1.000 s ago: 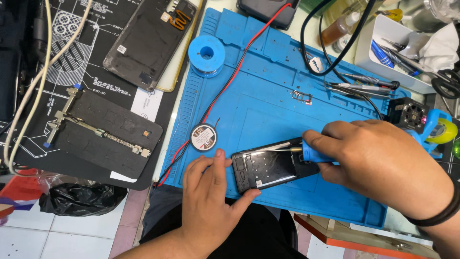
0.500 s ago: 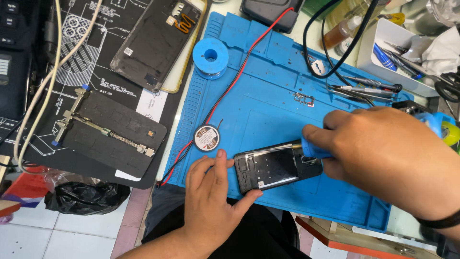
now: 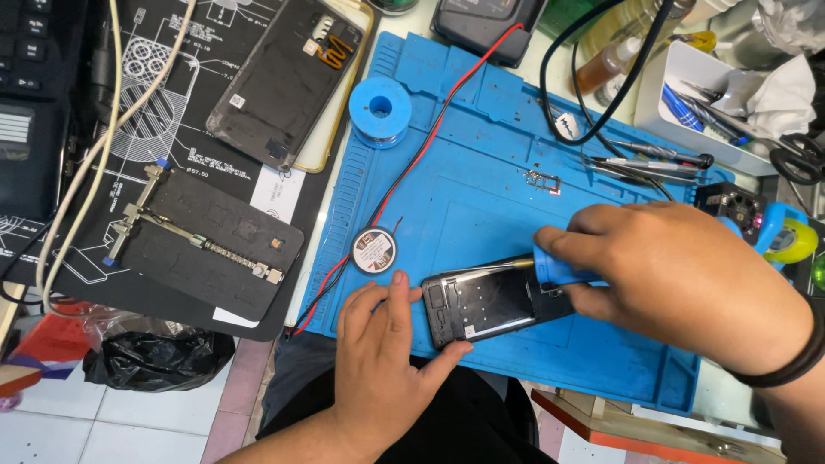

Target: The person uses a blue electric screwdriver to remove screws from the back of a disassembled smartphone. They then pick up a separate black phone back cover and use the screwdriver to remove screws from it as well.

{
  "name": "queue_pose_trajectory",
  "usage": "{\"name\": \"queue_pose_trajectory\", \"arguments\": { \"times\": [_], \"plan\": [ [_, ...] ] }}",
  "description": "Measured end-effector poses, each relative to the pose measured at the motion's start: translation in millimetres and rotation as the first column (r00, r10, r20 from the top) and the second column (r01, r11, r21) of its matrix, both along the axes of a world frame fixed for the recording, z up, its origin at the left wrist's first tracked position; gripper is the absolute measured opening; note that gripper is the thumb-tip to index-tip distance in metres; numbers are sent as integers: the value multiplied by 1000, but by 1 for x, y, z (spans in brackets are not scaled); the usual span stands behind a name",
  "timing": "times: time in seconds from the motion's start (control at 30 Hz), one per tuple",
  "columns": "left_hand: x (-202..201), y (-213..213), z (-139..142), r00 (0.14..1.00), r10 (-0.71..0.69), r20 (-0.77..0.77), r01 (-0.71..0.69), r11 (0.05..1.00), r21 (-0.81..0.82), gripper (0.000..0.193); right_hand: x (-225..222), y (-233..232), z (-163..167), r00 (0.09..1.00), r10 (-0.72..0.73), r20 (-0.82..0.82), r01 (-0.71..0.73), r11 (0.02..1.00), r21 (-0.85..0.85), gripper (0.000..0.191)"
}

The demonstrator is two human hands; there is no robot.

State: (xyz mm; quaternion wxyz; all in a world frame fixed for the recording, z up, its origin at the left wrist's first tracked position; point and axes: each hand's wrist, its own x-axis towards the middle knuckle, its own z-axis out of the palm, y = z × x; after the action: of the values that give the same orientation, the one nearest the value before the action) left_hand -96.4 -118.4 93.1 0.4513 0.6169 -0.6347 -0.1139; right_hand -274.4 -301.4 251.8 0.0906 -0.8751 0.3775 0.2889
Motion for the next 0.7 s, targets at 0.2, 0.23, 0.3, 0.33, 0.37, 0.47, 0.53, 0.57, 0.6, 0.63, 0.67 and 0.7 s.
{"name": "queue_pose_trajectory", "arguments": {
  "times": [0.2,0.23,0.3,0.33,0.37,0.47,0.53,0.57,0.6,0.63,0.67,0.7],
  "plan": [
    [1,-3,6,999,-16,44,15,1000,4,96,-82,4,-11,827,-184,532,222,975,-7,59],
    [1,-5,8,999,-29,45,28,999,22,93,-97,9,-10,797,-270,540,333,943,-20,60],
    [2,-8,12,997,-55,47,52,997,58,87,-121,22,-12,413,-442,796,491,844,214,54],
    [2,-11,14,994,-76,77,71,995,63,85,-130,27,-13,175,-491,854,513,786,346,52],
    [3,-13,15,990,-96,108,88,994,70,83,-137,26,-14,53,-463,885,540,759,364,50],
    [4,-20,16,974,-147,174,132,986,98,81,-143,6,-17,-237,-321,917,576,714,399,45],
    [5,-24,14,968,-152,201,136,987,90,81,-136,-12,-19,-327,-216,920,575,727,375,43],
    [5,-24,13,968,-138,209,126,990,71,80,-129,-23,-21,-326,-199,924,574,735,361,41],
    [4,-24,11,969,-122,215,113,992,53,80,-120,-33,-25,-324,-185,928,571,744,347,40],
    [3,-24,10,972,-113,203,107,993,44,81,-113,-43,-27,-337,-174,925,559,753,346,39],
    [2,-23,8,976,-104,192,99,994,35,83,-104,-52,-29,-351,-164,922,548,763,344,39],
    [2,-23,6,979,-92,180,88,996,27,84,-93,-63,-35,-381,-156,911,528,773,353,40]
  ]
}}
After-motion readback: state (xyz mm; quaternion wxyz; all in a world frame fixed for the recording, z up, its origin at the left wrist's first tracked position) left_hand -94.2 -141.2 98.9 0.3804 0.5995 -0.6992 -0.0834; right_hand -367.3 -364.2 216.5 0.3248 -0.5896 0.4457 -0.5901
